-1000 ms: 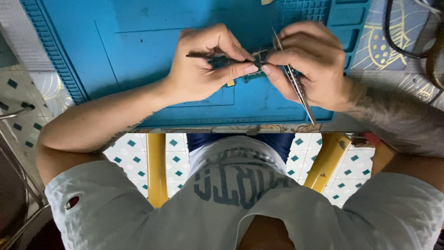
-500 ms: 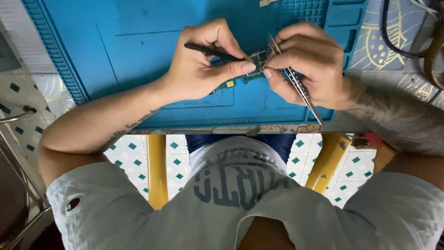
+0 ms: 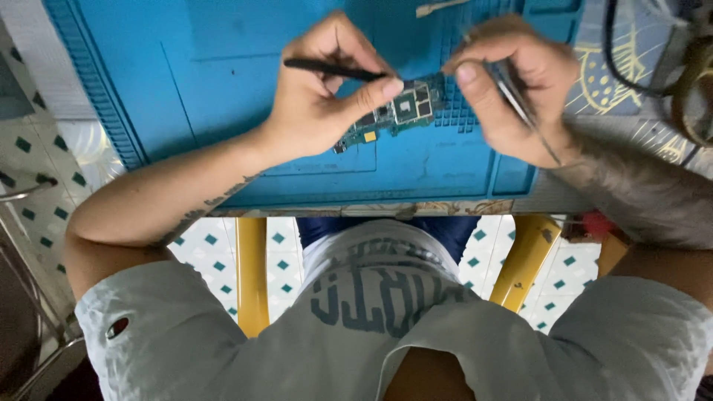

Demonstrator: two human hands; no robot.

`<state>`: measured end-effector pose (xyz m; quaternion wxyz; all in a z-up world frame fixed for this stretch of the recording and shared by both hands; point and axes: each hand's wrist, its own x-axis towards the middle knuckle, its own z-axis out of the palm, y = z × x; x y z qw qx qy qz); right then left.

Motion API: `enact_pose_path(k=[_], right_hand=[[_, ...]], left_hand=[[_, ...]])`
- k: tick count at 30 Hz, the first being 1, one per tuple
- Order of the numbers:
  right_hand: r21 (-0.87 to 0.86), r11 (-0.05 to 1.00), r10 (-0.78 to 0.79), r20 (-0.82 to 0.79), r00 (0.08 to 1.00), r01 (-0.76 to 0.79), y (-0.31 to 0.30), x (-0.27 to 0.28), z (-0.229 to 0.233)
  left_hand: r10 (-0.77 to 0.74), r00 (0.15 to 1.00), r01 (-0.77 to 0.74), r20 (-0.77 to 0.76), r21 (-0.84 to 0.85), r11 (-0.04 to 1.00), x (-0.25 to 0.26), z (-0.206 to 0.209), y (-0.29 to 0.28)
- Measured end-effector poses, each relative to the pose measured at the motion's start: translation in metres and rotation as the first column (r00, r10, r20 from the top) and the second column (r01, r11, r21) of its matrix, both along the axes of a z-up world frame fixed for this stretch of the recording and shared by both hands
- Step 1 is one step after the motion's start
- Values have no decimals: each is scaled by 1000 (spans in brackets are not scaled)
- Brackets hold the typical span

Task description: The person uses a pair of tweezers and a small screwdriver to manipulate components on a small green circuit board. They repeatedly adjust and reposition small parts on the board while holding it steady with their other hand.

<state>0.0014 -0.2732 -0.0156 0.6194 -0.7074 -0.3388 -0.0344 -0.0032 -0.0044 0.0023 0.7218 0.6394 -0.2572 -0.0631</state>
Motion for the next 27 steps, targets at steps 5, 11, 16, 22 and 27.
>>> enact_pose_path(k=[5, 11, 16, 22, 27], right_hand=[[-73, 997, -6, -99, 995, -1, -2, -6, 20], [-66, 998, 20, -76, 997, -25, -2, -4, 22], [-105, 993, 50, -44, 998, -55, 1, -2, 29], [-172, 985, -9, -57, 998, -1, 4, -5, 33], [-144, 989, -11, -174, 985, -14, 1, -11, 23]], left_hand=[[-110, 994, 109, 10, 30, 994, -3, 7, -2], [-305, 948, 296, 90, 107, 949, -3, 9, -1], [-309, 946, 304, 97, 70, 950, -2, 11, -3], [-223, 968, 219, 115, 47, 975, -2, 9, -3], [-113, 992, 111, 63, 32, 993, -2, 11, 0]])
